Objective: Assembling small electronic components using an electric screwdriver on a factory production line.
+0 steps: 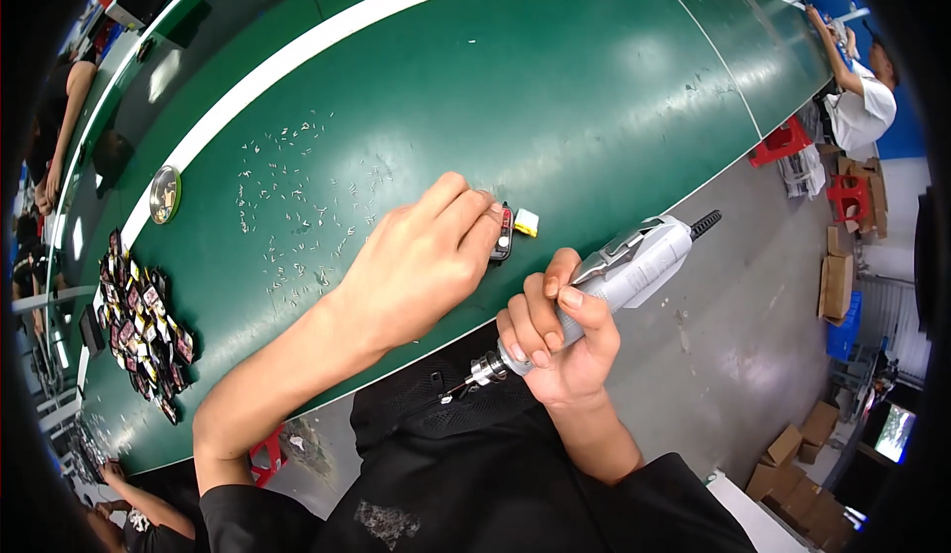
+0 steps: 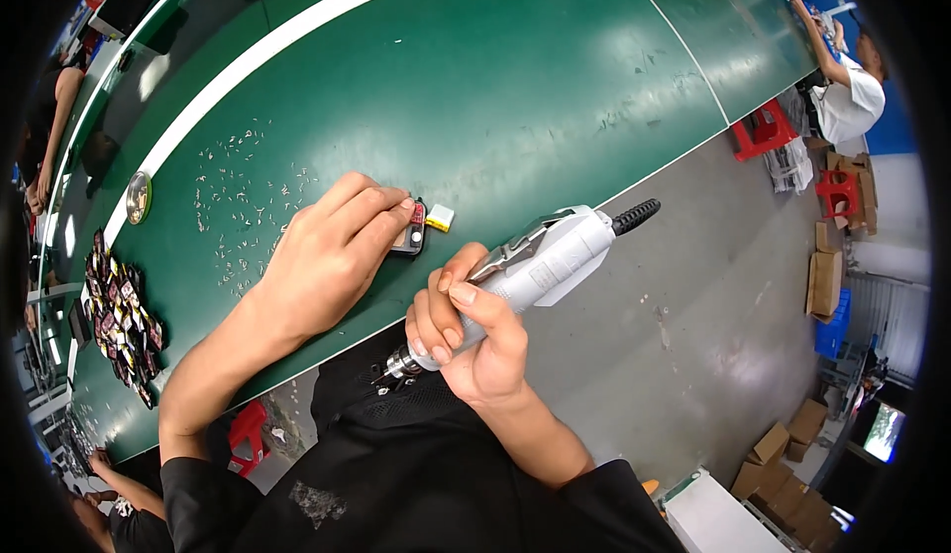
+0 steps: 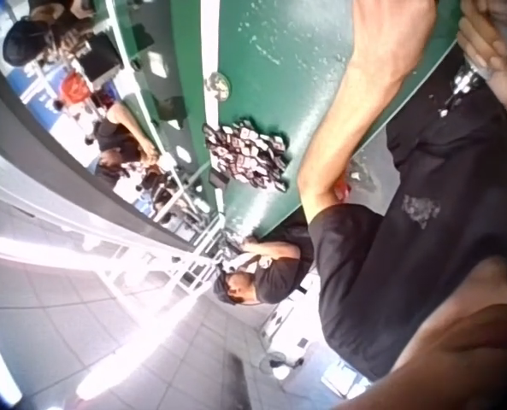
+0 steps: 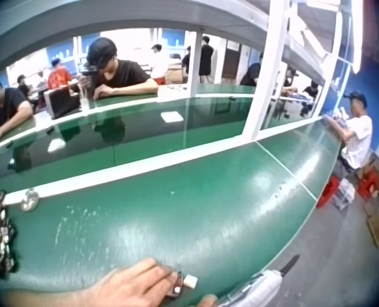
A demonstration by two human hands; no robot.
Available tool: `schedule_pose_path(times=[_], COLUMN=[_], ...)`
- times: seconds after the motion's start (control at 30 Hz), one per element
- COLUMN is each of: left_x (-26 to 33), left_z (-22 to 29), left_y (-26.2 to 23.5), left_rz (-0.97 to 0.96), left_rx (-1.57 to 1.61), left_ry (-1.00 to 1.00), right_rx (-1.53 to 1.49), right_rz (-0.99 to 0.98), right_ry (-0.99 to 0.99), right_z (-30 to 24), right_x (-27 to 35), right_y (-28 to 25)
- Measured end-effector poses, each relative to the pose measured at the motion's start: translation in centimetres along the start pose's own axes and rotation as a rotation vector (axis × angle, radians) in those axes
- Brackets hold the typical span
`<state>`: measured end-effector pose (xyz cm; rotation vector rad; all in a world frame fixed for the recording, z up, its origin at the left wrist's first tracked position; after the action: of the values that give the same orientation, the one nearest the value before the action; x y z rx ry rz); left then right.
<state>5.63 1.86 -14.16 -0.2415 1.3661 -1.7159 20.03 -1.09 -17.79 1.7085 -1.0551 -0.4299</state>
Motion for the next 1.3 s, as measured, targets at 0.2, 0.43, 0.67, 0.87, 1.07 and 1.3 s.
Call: schedule_pose_path(times=[0.2, 0.43, 0.67, 0.87, 1.07, 1.3], left_x=[0.7, 0.6, 0.8, 0.8, 1.2, 1.4], left_z=[2.9, 2.7, 2.6, 2.5, 2.6, 2.6], left_y=[0.7, 1.2, 0.9, 1.0, 1.2, 0.9], left_rz=[0.07, 0.096, 0.066, 0.027, -0.057, -0.059], left_rx=[-0.269, -0.134, -0.119, -0.112, -0.148, -0.12], left_ry=[0.201, 0.147, 0.135, 0.163, 0.158, 0.148], right_rx=[0.051, 0.047, 0.213, 0.522, 0.535, 0.554], right_rz=[0.113, 0.093, -0.257, -0.35, -0.365, -0.373], right_ry=[0.0, -0.008, -0.1, -0.262, -0.262, -0.244], right_z=[0.8, 0.6, -6.2, -10.5, -10.0, -9.6], right_x=[0.5, 0.3, -0.2, -2.3, -4.7, -5.3], right_y=[-0.4, -0.8, 1.6, 2.7, 1.9, 1.7])
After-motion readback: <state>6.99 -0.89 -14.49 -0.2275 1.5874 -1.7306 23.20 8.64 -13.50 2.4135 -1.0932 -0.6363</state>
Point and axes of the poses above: each hand's wrist, its own x-axis away from the middle knuckle, its own y-axis out of the palm, z = x × y, the point moved 3 cm from there along -x, towards the middle knuckle, and after that the axes turned 9 degrees about y, right-handed, at the moved point
